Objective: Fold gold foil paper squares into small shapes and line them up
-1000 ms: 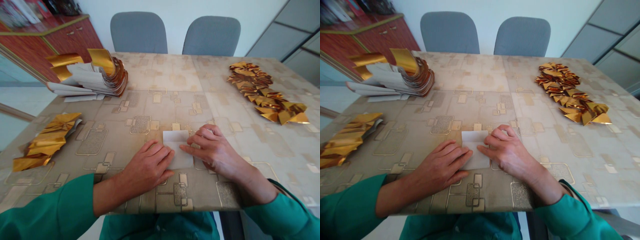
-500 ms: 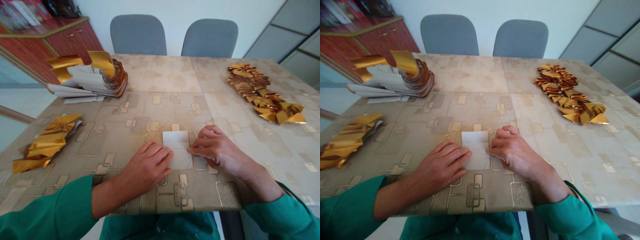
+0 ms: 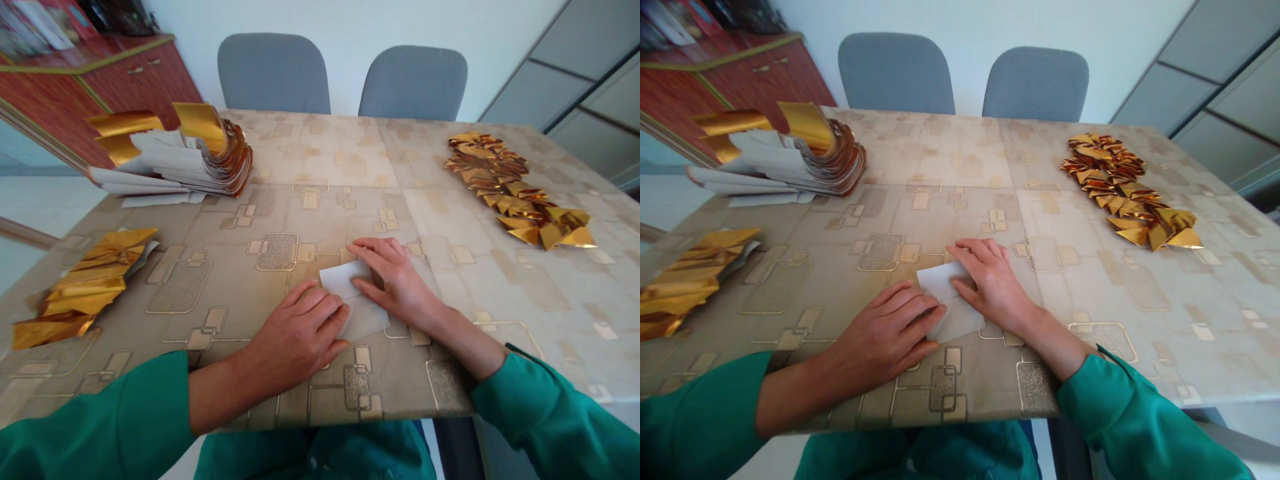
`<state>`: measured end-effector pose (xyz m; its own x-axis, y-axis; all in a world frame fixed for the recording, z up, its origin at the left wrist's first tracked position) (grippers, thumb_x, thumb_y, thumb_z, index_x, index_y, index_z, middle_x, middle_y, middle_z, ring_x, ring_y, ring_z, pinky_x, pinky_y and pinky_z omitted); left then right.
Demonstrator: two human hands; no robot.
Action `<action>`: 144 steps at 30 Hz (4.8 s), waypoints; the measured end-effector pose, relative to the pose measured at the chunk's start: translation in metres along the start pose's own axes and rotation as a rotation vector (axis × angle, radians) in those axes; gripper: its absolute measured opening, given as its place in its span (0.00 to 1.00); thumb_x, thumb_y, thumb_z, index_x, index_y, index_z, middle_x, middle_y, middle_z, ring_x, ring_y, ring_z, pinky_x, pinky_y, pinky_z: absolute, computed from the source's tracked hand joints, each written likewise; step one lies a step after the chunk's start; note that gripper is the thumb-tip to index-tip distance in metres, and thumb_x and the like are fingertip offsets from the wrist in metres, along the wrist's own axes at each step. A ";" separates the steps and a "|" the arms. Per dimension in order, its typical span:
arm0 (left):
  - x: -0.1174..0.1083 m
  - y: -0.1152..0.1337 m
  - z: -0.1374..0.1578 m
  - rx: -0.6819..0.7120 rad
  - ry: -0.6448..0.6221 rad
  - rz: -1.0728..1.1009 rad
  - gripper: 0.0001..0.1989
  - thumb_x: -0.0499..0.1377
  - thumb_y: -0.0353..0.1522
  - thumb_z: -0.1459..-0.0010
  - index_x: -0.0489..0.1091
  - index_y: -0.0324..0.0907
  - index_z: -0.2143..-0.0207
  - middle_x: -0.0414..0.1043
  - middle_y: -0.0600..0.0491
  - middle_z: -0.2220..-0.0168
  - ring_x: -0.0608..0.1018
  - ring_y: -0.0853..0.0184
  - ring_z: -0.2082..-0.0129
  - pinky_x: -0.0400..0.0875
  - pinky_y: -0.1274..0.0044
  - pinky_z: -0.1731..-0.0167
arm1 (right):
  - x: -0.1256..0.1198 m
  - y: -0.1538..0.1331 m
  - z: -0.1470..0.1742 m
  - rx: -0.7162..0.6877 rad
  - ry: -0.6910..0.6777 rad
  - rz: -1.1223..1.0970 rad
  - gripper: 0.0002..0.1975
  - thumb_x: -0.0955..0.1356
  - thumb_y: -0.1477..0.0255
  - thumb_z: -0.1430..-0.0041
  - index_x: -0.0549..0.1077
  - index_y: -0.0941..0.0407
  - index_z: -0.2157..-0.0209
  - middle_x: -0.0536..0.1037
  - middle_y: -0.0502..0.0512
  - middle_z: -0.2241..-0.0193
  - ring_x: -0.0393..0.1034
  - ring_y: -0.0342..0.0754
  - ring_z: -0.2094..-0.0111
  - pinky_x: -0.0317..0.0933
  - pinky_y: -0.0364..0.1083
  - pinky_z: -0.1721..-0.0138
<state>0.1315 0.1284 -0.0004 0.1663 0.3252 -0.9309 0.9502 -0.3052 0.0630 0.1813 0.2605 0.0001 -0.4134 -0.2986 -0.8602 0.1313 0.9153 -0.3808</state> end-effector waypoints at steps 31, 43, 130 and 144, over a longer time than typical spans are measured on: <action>0.003 0.000 0.003 -0.022 -0.036 0.005 0.24 0.57 0.42 0.37 0.68 0.34 0.46 0.68 0.39 0.42 0.69 0.52 0.42 0.58 0.57 0.37 | -0.006 -0.033 0.012 -0.228 -0.240 0.091 0.15 0.62 0.64 0.30 0.78 0.56 0.56 0.78 0.56 0.62 0.67 0.48 0.59 0.56 0.50 0.55; 0.006 -0.002 0.003 -0.036 -0.042 0.070 0.20 0.59 0.40 0.38 0.69 0.33 0.51 0.70 0.38 0.43 0.71 0.51 0.43 0.61 0.56 0.39 | -0.015 -0.019 0.011 -0.217 -0.163 0.170 0.10 0.64 0.69 0.32 0.78 0.52 0.57 0.78 0.54 0.63 0.65 0.48 0.60 0.54 0.49 0.56; 0.009 -0.025 -0.023 0.030 -0.006 0.078 0.11 0.52 0.30 0.30 0.75 0.39 0.59 0.76 0.50 0.58 0.74 0.63 0.57 0.71 0.71 0.55 | 0.000 -0.032 0.015 -0.184 -0.208 -0.116 0.05 0.68 0.70 0.37 0.71 0.57 0.64 0.74 0.58 0.61 0.65 0.51 0.58 0.63 0.51 0.55; 0.017 -0.043 -0.036 -0.216 -0.059 0.109 0.13 0.52 0.35 0.31 0.69 0.38 0.68 0.69 0.49 0.65 0.70 0.63 0.64 0.66 0.71 0.63 | 0.000 -0.018 0.014 -0.013 -0.127 -0.162 0.08 0.67 0.74 0.39 0.68 0.56 0.73 0.72 0.56 0.66 0.62 0.50 0.61 0.59 0.50 0.58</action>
<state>0.1029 0.1791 -0.0066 0.2614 0.2464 -0.9333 0.9628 -0.1357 0.2338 0.1911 0.2406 0.0020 -0.3112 -0.4728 -0.8244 0.0606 0.8558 -0.5137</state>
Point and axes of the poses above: each hand's wrist, its own z-axis away from the middle knuckle, its own x-axis out of the palm, y = z × x, the point moved 8 cm from there along -z, towards the middle knuckle
